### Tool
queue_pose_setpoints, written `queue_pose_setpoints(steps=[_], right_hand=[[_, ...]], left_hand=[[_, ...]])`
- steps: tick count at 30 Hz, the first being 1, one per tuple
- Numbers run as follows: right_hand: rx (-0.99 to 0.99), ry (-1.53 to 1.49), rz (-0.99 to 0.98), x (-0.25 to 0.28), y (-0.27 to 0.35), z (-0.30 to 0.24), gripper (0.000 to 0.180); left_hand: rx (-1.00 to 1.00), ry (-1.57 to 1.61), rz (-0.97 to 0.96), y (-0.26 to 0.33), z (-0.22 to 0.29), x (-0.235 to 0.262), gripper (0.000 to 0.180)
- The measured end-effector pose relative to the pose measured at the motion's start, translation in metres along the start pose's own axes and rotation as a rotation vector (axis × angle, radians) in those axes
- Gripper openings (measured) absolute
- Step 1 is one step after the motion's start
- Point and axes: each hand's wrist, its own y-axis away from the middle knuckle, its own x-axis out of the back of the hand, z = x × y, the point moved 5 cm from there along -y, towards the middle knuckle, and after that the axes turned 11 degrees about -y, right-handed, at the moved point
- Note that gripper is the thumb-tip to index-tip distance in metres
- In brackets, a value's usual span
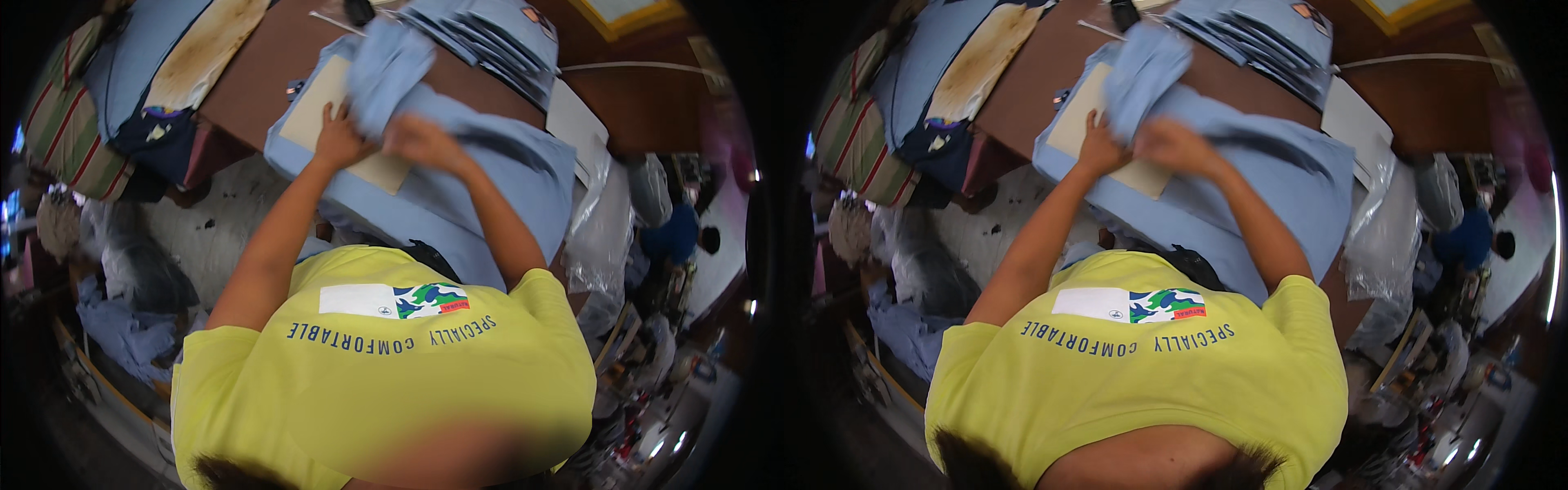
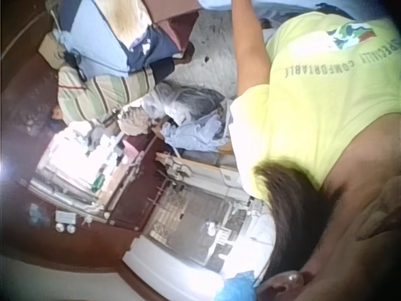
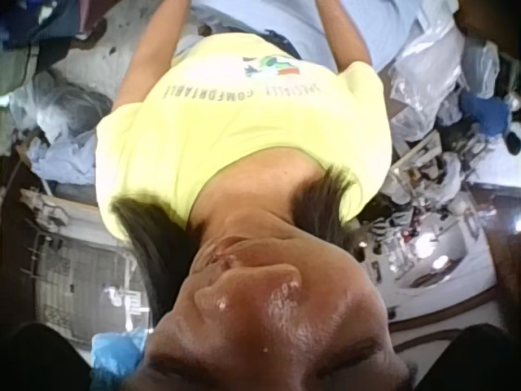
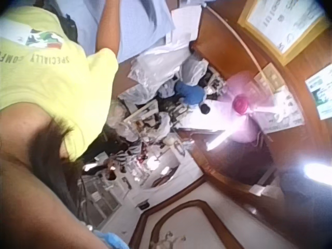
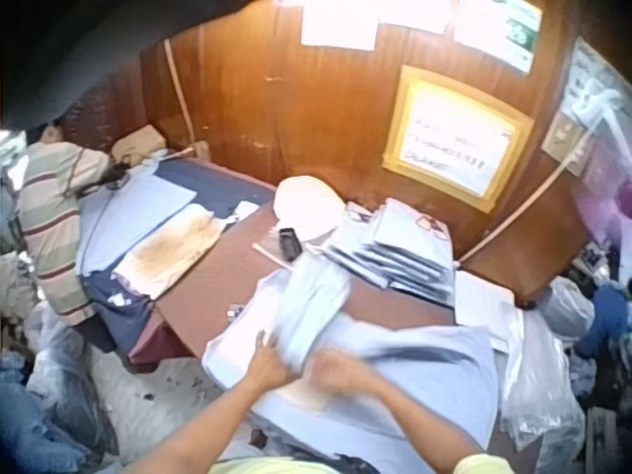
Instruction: The person spreads a shirt on a table, places a folding board on it, and folds the sides and sleeves over the board. They then fold the bottom up, remove the board, attach a tag to the collar, and place the folded shirt into a plastic bag.
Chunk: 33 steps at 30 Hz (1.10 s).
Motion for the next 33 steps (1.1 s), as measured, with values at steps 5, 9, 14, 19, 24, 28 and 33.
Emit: queue_pose_setpoints(steps=[5, 9, 14, 19, 24, 28, 33], right_hand=[[-0.37, -0.175, 0.298, 0.046, 0.115, 0.026, 0.024], [-0.755, 0.881, 0.553, 0.151, 0.21, 0.087, 0.051], [-0.815, 1.076, 0.481, 0.181, 0.228, 0.122, 0.041], [-0.895, 1.249, 0.534, 0.184, 0.237, 0.089, 0.02], [-0.682, 1.155, 1.143, 0.121, 0.328, -0.023, 0.022], [-1.068, 1.084, 1.271, 0.034, 0.403, -0.037, 0.033], [-0.889, 1.113, 1.311, 0.046, 0.393, -0.02, 0.045]], left_hand=[[-0.038, 0.041, -0.016, 0.008, 0.003, 0.002, 0.053], [-0.078, 0.065, -0.022, 0.006, 0.003, -0.004, 0.053], [-0.114, 0.088, -0.027, 0.005, 0.004, -0.011, 0.052], [-0.168, 0.114, -0.034, 0.003, 0.009, -0.017, 0.052], [-0.167, 0.103, -0.032, 0.011, 0.004, -0.016, 0.051], [-0.182, 0.111, -0.03, 0.015, 0.005, -0.016, 0.051], [-0.205, 0.11, -0.022, 0.015, 0.005, -0.016, 0.05]])
